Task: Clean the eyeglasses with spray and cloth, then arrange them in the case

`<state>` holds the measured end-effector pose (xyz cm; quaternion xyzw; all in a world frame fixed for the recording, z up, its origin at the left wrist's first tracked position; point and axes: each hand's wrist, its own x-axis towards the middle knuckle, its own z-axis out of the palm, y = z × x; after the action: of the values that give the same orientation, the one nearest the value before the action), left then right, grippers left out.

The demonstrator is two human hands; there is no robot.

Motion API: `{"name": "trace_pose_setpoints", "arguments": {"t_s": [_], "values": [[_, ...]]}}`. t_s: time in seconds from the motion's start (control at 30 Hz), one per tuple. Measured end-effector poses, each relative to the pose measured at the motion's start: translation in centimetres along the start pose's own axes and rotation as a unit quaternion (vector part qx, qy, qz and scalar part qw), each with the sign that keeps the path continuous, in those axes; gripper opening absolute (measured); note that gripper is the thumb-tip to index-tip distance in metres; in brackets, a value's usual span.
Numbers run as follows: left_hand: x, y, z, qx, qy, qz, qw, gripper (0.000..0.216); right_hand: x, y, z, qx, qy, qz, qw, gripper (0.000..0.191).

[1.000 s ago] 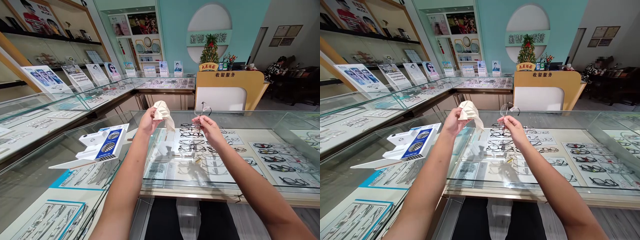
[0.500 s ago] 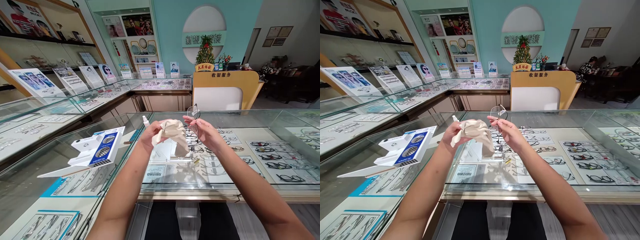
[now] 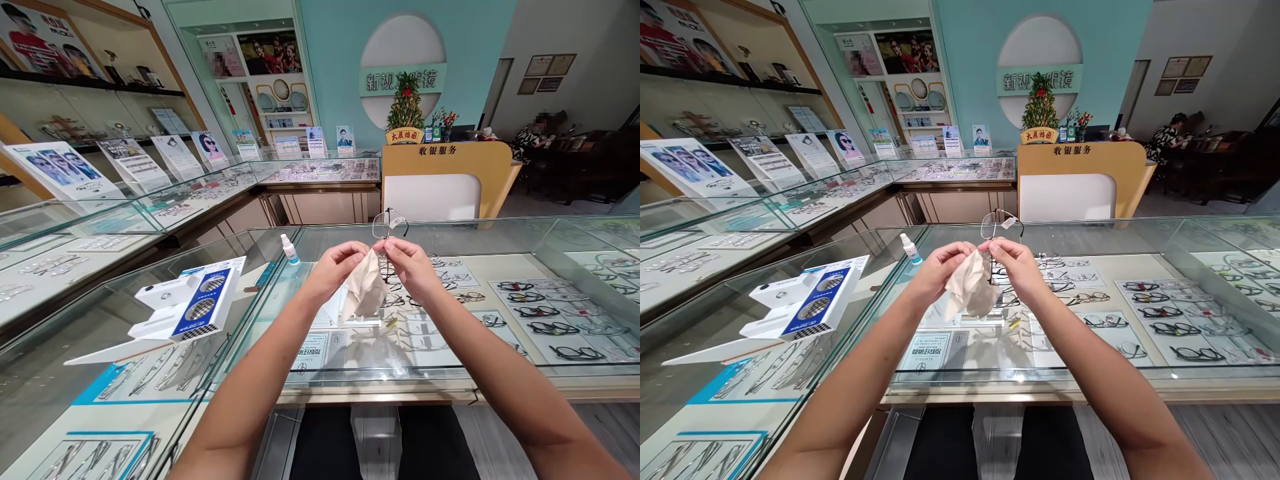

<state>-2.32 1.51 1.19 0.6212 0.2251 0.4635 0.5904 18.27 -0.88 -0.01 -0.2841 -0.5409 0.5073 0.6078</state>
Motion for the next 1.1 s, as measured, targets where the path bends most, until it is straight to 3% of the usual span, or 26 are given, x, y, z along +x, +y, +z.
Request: {"name": "trace_pose_setpoints", "arguments": {"t_s": [0.13,0.3,0.47,0.7,0.97,1.1], "values": [[0.0,-1.2,1.4,0.032,0.045,-0.017,0.998,0.061,-0.1,0.1,0.0,-0.006,-0.024,-0.02,0.999,0.026],[-0.2,-1.7,1.9,0.035,0.009,-0.057,0.998,0.068,-0.1,-0.5,0.2,0.0,0.0,-0.011,1.0,0.033],[-0.4,-1.6,1.9,-0.009,0.044,-0.067,0.997,0.063,0.0,-1.2,0.2,0.028,0.012,0.01,0.999,0.036],[-0.9,-1.0,2.7,0.01,0.016,-0.078,0.997,0.062,-0.4,-1.3,0.7,0.047,0.004,0.032,0.998,0.037],[-1.3,-0.9,3.9,0.019,-0.011,-0.043,0.999,0.06,-0.9,-1.1,1.3,0.051,-0.001,0.042,0.998,0.038],[-1.8,-1.3,4.4,0.002,0.003,-0.027,1.0,0.057,-1.1,-0.9,1.7,0.037,-0.003,0.041,0.998,0.041]]}}
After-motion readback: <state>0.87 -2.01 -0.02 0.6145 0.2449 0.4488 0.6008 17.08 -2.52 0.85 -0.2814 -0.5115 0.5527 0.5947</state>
